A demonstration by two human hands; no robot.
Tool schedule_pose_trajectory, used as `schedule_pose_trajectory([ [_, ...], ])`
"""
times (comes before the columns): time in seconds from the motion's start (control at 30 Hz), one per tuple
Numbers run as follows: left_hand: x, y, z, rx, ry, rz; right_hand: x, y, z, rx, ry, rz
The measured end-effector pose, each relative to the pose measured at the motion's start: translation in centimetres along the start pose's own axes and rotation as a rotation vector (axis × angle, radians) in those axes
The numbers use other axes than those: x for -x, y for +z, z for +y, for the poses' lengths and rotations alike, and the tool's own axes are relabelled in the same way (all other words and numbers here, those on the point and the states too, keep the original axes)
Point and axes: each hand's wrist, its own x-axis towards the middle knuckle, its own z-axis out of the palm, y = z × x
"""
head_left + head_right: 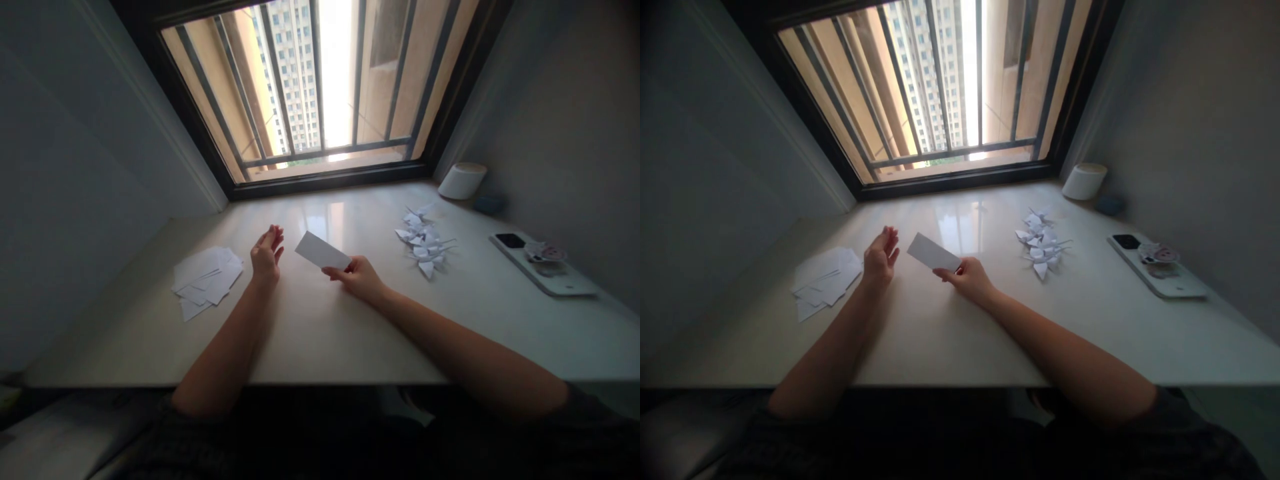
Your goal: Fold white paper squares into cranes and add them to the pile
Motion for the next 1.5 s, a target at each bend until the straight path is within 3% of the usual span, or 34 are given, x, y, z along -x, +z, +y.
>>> schedule_pose_trajectory([
  [0.17,1.8,1.4,-1.8,-0.157,0.06,-0.24,-0.5,-0.5,-1.1,-0.123,0.003,0.105],
  [0.27,2.6,1.9,-2.4,-0.21,0.046,-0.373,-0.8,-1.2,-1.2,-0.076,0.006,0.165],
  [0.4,3.1,2.0,-2.7,-0.273,0.093,-0.479,-1.1,-1.6,-0.9,0.004,0.023,0.145],
  [0.6,3.3,1.9,-2.8,-0.317,0.154,-0.425,-1.0,-1.5,-0.8,0.047,0.032,0.123],
  [0.87,3.0,1.7,-3.0,-0.336,0.147,-0.394,-1.5,-1.9,-1.0,-0.094,-0.057,0.233],
  [1.17,3.2,1.8,-2.9,-0.345,0.167,-0.391,-1.5,-1.9,-1.3,-0.18,0.023,0.302],
  [1.5,3.0,1.7,-3.1,-0.439,0.211,-0.427,-1.6,-1.8,-1.1,-0.144,-0.027,0.204],
])
